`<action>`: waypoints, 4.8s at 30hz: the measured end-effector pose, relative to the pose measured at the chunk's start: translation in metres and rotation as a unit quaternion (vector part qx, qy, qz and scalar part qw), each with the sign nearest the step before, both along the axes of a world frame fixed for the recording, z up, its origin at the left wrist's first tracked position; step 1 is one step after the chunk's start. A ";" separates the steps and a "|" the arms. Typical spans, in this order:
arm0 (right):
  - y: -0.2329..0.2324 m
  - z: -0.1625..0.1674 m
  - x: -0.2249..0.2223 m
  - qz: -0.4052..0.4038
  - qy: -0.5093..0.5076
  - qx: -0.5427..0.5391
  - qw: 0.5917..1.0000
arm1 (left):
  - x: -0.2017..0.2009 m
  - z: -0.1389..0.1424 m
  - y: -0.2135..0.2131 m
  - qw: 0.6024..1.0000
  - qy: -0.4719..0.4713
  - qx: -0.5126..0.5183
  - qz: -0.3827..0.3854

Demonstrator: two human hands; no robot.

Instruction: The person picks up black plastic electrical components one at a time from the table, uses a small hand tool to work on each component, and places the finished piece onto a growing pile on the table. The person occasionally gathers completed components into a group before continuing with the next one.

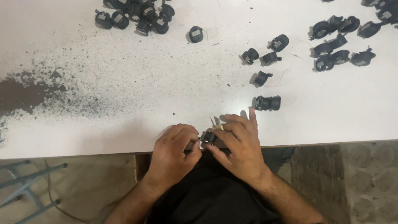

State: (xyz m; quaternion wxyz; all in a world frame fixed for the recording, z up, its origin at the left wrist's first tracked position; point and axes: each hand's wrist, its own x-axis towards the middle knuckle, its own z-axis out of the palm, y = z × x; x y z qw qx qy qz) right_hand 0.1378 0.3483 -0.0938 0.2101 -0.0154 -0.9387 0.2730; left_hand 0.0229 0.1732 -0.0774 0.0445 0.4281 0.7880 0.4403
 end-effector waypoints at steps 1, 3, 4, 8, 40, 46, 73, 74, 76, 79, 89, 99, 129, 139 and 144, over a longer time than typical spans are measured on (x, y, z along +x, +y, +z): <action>-0.002 -0.002 0.002 -0.006 0.020 -0.005 1.000 | 0.001 0.000 0.000 1.000 -0.006 -0.003 0.007; -0.008 -0.006 0.007 -0.013 0.064 -0.014 0.998 | 0.004 0.000 -0.002 1.000 -0.012 0.004 0.013; -0.013 -0.008 0.011 -0.010 0.091 -0.030 0.995 | 0.004 -0.001 -0.002 1.000 -0.014 0.013 0.009; -0.032 -0.022 0.022 0.004 0.130 -0.103 0.986 | 0.010 -0.004 -0.002 0.998 -0.039 0.048 0.012; 0.025 0.006 0.013 -0.081 0.064 -0.116 0.988 | -0.141 0.028 0.107 0.967 -0.035 -0.250 0.016; 0.019 0.015 0.002 -0.025 0.000 -0.051 0.998 | -0.065 0.022 0.016 0.972 -0.022 -0.179 -0.153; -0.001 0.013 -0.008 0.004 0.025 0.000 1.000 | 0.012 -0.013 -0.015 0.956 0.293 0.008 -0.023; 0.000 0.011 -0.008 0.000 0.027 0.001 1.000 | 0.013 -0.016 -0.015 0.956 0.294 0.012 -0.014; 0.001 0.009 -0.006 -0.005 0.017 0.000 1.000 | 0.015 -0.021 -0.013 0.964 0.265 0.023 -0.011; 0.004 0.006 -0.005 -0.003 0.003 0.003 1.000 | 0.018 -0.026 -0.011 0.976 0.218 0.025 0.009; 0.010 -0.001 -0.002 -0.006 -0.016 0.024 1.000 | 0.007 -0.023 -0.006 0.975 0.215 -0.035 -0.048; 0.007 -0.007 -0.002 -0.002 -0.024 0.055 0.998 | 0.009 -0.030 -0.005 0.953 0.302 0.008 -0.021; -0.013 -0.041 0.028 0.046 0.118 -0.076 0.989 | 0.030 -0.054 -0.005 0.983 0.169 0.056 0.050; -0.017 -0.040 0.022 0.022 0.099 -0.084 0.991 | 0.028 -0.055 -0.006 0.982 0.171 0.059 0.049; -0.017 -0.039 0.021 0.016 0.081 -0.082 0.993 | 0.025 -0.058 -0.007 0.979 0.193 0.048 0.048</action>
